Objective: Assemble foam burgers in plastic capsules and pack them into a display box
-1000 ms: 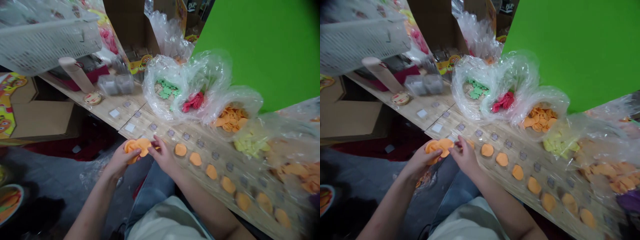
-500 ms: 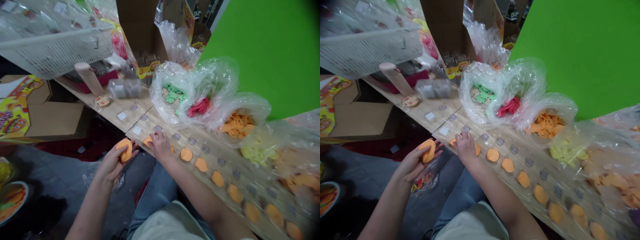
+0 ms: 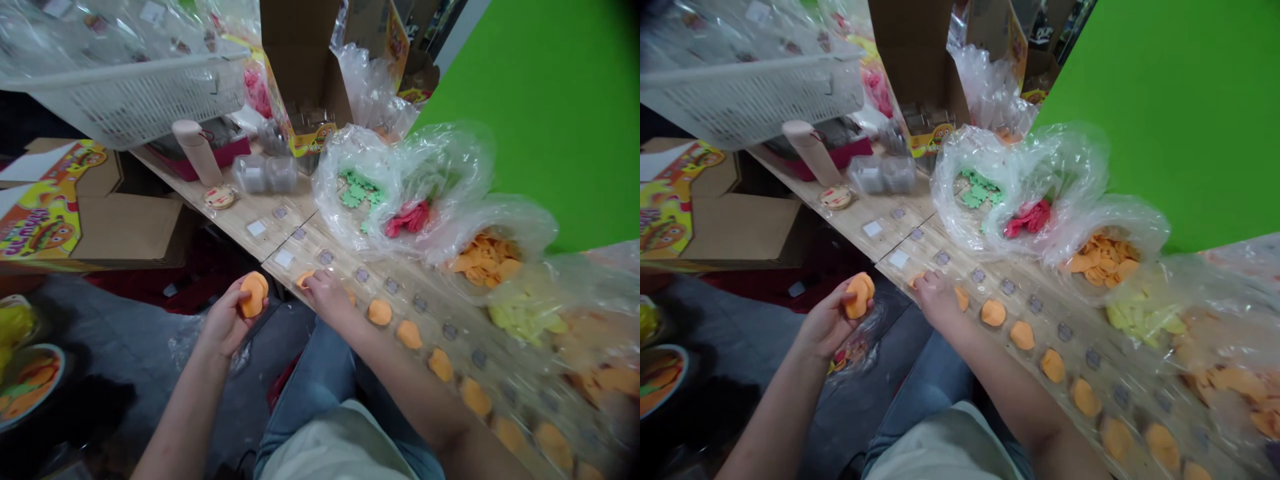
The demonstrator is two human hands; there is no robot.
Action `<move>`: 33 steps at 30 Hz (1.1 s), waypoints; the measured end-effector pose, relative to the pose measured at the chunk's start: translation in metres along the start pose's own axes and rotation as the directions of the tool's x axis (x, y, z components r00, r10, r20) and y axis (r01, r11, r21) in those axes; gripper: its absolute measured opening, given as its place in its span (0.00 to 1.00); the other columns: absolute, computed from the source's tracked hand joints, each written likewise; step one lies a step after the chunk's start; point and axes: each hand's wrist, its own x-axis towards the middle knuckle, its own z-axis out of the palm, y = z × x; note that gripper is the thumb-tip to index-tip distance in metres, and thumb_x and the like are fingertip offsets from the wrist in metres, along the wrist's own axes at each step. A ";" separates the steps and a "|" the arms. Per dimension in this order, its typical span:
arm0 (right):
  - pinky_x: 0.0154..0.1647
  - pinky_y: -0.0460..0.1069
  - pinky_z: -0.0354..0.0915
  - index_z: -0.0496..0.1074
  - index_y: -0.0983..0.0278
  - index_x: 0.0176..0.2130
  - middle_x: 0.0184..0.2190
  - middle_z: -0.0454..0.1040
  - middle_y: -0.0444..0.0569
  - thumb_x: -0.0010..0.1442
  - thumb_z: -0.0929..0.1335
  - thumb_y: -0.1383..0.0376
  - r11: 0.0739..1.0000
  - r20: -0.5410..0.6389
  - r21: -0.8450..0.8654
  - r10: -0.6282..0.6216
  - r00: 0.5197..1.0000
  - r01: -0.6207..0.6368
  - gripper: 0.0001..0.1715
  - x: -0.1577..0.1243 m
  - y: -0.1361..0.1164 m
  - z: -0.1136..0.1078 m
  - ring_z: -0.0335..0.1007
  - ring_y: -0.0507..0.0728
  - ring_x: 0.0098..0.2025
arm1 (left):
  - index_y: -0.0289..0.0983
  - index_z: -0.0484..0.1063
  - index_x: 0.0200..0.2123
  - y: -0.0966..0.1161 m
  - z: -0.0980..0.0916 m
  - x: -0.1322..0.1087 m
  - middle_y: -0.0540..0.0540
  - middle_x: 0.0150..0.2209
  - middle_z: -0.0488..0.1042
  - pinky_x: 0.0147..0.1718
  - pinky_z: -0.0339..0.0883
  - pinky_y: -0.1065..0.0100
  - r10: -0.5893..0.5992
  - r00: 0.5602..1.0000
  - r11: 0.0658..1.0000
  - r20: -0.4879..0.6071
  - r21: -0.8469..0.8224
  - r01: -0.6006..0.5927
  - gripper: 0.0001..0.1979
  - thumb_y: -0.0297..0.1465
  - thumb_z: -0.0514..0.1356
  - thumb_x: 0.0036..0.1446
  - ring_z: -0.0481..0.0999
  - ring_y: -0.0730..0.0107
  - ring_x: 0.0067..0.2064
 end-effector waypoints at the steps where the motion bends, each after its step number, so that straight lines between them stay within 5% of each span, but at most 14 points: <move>1: 0.42 0.50 0.61 0.69 0.63 0.35 0.34 0.71 0.52 0.59 0.64 0.63 0.997 0.010 -0.075 0.009 1.000 -0.008 0.07 0.000 0.000 0.002 0.64 0.58 0.42 | 0.36 0.69 0.42 -0.001 -0.003 0.000 0.46 0.37 0.70 0.28 0.72 0.71 -0.007 1.000 1.000 -0.001 -0.006 0.007 0.21 0.19 0.56 0.41 0.73 0.72 0.32; 7: 0.39 0.52 0.61 0.69 0.65 0.36 0.35 0.73 0.55 0.55 0.67 0.60 0.972 0.105 -0.234 0.029 0.994 -0.004 0.11 0.015 -0.006 -0.003 0.66 0.62 0.42 | 0.37 0.68 0.42 -0.008 -0.007 -0.005 0.47 0.36 0.71 0.28 0.73 0.71 -0.025 1.000 1.000 0.013 0.002 0.025 0.20 0.20 0.56 0.42 0.73 0.72 0.31; 13: 0.36 0.49 0.60 0.71 0.66 0.32 0.31 0.74 0.55 0.62 0.60 0.64 0.982 0.175 -0.183 -0.012 0.984 0.045 0.13 0.019 -0.001 -0.011 0.69 0.58 0.36 | 0.36 0.66 0.43 -0.007 -0.009 -0.006 0.45 0.35 0.72 0.28 0.73 0.70 -0.027 1.000 1.000 0.000 0.012 0.027 0.21 0.20 0.56 0.43 0.75 0.69 0.31; 18: 0.38 0.48 0.60 0.68 0.63 0.36 0.34 0.73 0.51 0.61 0.62 0.62 0.985 0.063 -0.169 -0.033 0.998 0.043 0.09 0.012 0.004 -0.007 0.67 0.57 0.40 | 0.33 0.66 0.43 -0.009 -0.009 -0.007 0.38 0.39 0.73 0.31 0.73 0.71 -0.097 0.995 0.994 0.011 -0.045 0.098 0.16 0.22 0.57 0.47 0.76 0.63 0.38; 22: 0.41 0.51 0.60 0.69 0.64 0.32 0.32 0.71 0.52 0.61 0.62 0.60 0.977 0.104 -0.169 -0.113 0.988 0.129 0.11 0.010 0.006 -0.007 0.65 0.58 0.40 | 0.35 0.69 0.40 -0.010 -0.008 -0.009 0.42 0.40 0.73 0.31 0.73 0.72 -0.057 0.998 0.998 0.014 -0.021 0.057 0.14 0.23 0.60 0.47 0.75 0.68 0.36; 25: 0.42 0.51 0.61 0.68 0.64 0.32 0.33 0.70 0.52 0.61 0.61 0.59 0.998 -0.054 0.060 0.022 0.998 -0.019 0.13 0.007 -0.001 -0.016 0.65 0.57 0.41 | 0.36 0.70 0.42 -0.013 -0.005 -0.011 0.46 0.39 0.74 0.33 0.72 0.74 0.022 0.999 0.993 0.047 0.116 -0.027 0.17 0.24 0.64 0.45 0.74 0.73 0.34; 27: 0.37 0.49 0.63 0.68 0.64 0.37 0.33 0.71 0.49 0.60 0.61 0.57 0.898 -0.059 0.418 0.179 0.982 -0.138 0.14 0.004 -0.009 -0.020 0.66 0.55 0.38 | 0.36 0.70 0.40 -0.015 -0.001 -0.011 0.47 0.35 0.74 0.31 0.70 0.76 0.059 0.996 0.980 0.061 0.185 -0.069 0.17 0.28 0.65 0.45 0.74 0.75 0.32; 29: 0.30 0.46 0.64 0.67 0.63 0.41 0.31 0.71 0.45 0.58 0.63 0.55 0.650 0.117 0.728 0.193 0.974 -0.217 0.16 0.005 -0.017 -0.017 0.68 0.52 0.32 | 0.35 0.71 0.39 -0.016 0.004 -0.008 0.47 0.33 0.75 0.30 0.69 0.75 0.093 0.992 0.964 0.085 0.242 -0.111 0.17 0.32 0.66 0.44 0.73 0.74 0.31; 31: 0.24 0.44 0.61 0.68 0.63 0.38 0.27 0.70 0.42 0.55 0.65 0.55 0.434 0.251 0.853 0.148 0.957 -0.291 0.15 0.012 -0.021 -0.011 0.67 0.50 0.27 | 0.34 0.72 0.39 -0.014 0.007 -0.001 0.45 0.34 0.75 0.31 0.68 0.73 0.161 0.981 0.930 0.106 0.315 -0.187 0.18 0.35 0.66 0.44 0.73 0.71 0.32; 33: 0.22 0.43 0.60 0.69 0.64 0.34 0.23 0.69 0.41 0.54 0.65 0.58 0.357 0.248 0.875 0.248 0.936 -0.327 0.11 0.026 -0.021 -0.006 0.65 0.49 0.24 | 0.34 0.73 0.40 -0.009 0.008 0.008 0.43 0.37 0.75 0.31 0.67 0.73 0.296 0.951 0.865 0.087 0.397 -0.306 0.19 0.37 0.65 0.45 0.73 0.69 0.35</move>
